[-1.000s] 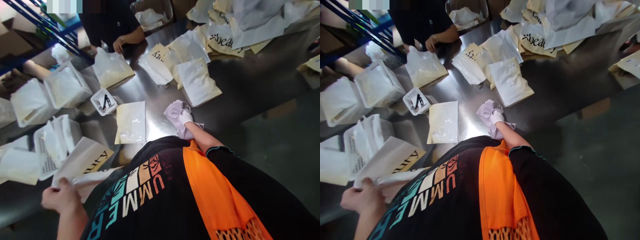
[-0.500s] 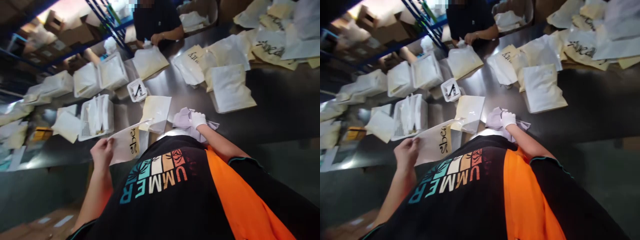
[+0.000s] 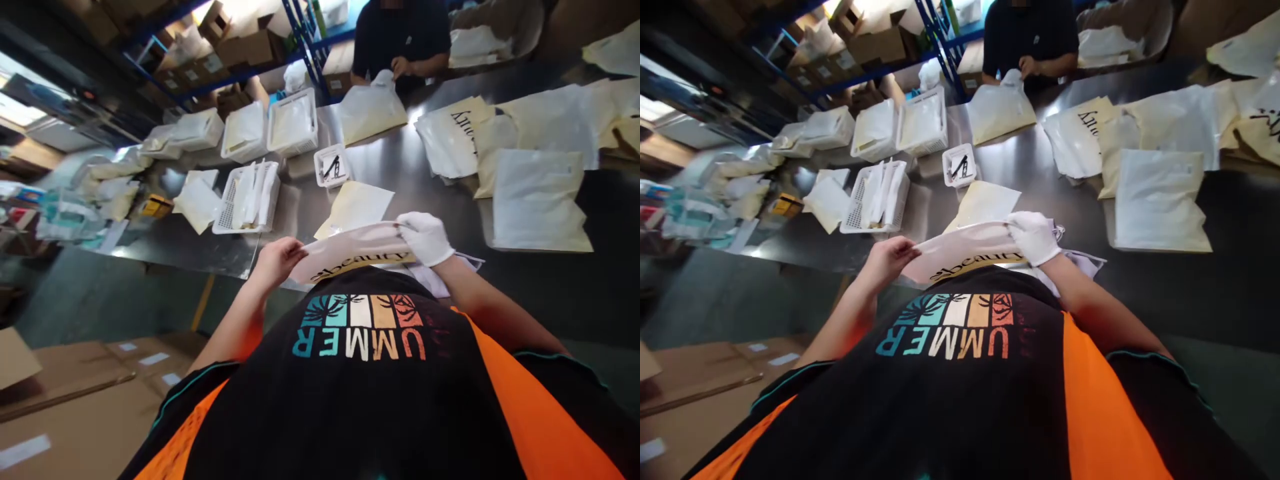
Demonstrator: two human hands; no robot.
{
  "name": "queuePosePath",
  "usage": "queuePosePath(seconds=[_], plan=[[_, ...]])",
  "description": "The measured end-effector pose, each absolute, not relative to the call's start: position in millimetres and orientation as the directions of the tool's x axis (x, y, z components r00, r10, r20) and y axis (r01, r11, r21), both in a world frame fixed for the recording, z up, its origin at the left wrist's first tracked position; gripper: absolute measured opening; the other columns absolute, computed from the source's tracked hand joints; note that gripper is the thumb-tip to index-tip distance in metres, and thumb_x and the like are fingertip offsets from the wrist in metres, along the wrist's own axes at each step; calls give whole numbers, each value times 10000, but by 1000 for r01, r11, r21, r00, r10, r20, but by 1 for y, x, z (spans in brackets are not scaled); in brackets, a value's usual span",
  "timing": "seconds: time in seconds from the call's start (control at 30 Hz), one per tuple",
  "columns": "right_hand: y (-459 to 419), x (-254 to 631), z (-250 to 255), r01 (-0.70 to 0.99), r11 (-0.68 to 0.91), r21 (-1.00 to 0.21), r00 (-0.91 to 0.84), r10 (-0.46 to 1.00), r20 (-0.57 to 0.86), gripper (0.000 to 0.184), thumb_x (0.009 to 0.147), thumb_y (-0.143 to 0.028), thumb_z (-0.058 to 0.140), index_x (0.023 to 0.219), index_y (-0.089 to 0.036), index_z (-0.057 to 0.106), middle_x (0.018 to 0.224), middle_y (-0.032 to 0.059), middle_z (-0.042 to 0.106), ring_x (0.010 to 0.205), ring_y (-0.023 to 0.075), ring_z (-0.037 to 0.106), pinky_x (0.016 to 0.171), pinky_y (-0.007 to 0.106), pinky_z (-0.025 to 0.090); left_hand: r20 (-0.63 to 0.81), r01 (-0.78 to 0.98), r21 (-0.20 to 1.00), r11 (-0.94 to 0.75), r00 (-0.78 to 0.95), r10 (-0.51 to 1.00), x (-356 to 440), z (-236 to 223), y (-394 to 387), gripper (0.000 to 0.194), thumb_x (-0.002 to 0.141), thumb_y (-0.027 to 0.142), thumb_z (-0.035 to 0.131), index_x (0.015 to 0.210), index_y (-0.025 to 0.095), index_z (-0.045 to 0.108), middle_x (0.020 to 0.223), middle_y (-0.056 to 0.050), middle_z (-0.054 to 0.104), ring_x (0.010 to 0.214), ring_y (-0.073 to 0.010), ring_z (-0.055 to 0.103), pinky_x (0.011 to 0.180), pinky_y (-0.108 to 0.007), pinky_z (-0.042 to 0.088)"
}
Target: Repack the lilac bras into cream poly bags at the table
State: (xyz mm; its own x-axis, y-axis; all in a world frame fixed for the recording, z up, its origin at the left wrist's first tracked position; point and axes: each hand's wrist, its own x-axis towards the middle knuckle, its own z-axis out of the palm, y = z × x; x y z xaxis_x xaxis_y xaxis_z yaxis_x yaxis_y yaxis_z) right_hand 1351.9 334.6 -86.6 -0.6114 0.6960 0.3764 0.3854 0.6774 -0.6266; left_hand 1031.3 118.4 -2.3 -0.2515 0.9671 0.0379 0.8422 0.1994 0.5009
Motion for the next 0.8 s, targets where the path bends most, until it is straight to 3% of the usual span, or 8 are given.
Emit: queuePosePath(seconds=[0.1,0.17,0.27,0.37,0.5,0.6,0.7,0.8], plan=[[351,1377,-97,437,579,-688,-473,799,372,319,1073,-460,536,1024,-261,780,925,80,788,838,293,731,777,487,619,64,820,547,168,-241,968,1026,-5,112,232,940,375,708,817,180,729,751,-35,697,700,-164,597,657,-267,430],[352,1381,-99,487,627,-608,-417,778,469,310,1066,-453,541,1130,-272,784,1033,111,798,944,338,748,853,576,614,120,819,561,119,-222,968,1028,-4,111,224,961,345,686,820,177,731,750,-38,687,694,-158,590,659,-262,437],[333,1361,-85,471,796,-381,-488,594,639,416,1023,-399,622,1403,-250,702,1364,171,748,1270,399,691,1119,708,489,183,844,535,35,-156,971,1039,0,114,211,986,290,661,826,174,735,768,-45,694,683,-147,582,663,-257,447],[299,1324,-60,270,943,-196,-725,333,603,430,1016,-341,657,1421,-198,673,1443,159,723,1399,374,619,1273,715,338,210,873,486,-39,-73,975,1051,6,117,233,1022,300,645,848,183,747,798,-48,710,700,-149,602,677,-257,464],[266,1280,-40,118,964,-240,-860,220,460,213,1073,-249,566,1142,-248,767,1149,82,791,1216,278,664,1260,595,413,222,902,418,-108,14,975,1065,10,116,260,1051,334,644,866,191,759,815,-47,713,745,-156,635,699,-256,474],[262,1274,-41,91,979,-182,-885,163,435,321,1108,-215,471,957,-237,753,921,60,734,1014,241,653,1153,547,503,226,902,407,-142,51,973,1069,10,113,272,1060,341,645,861,189,752,814,-49,709,760,-162,646,706,-258,477],[279,1295,-52,141,987,-77,-888,161,430,339,1115,-237,454,950,-230,749,864,56,705,911,221,615,1126,497,505,250,893,423,-154,49,967,1064,10,108,269,1062,315,636,845,190,734,809,-50,699,762,-163,643,704,-256,472],[308,1333,-66,278,958,-68,-862,280,422,323,1105,-267,457,967,-229,747,871,51,721,894,216,604,1143,484,472,255,891,446,-89,-32,966,1047,13,98,261,1048,278,640,808,190,693,799,-48,689,750,-161,627,701,-257,464]])
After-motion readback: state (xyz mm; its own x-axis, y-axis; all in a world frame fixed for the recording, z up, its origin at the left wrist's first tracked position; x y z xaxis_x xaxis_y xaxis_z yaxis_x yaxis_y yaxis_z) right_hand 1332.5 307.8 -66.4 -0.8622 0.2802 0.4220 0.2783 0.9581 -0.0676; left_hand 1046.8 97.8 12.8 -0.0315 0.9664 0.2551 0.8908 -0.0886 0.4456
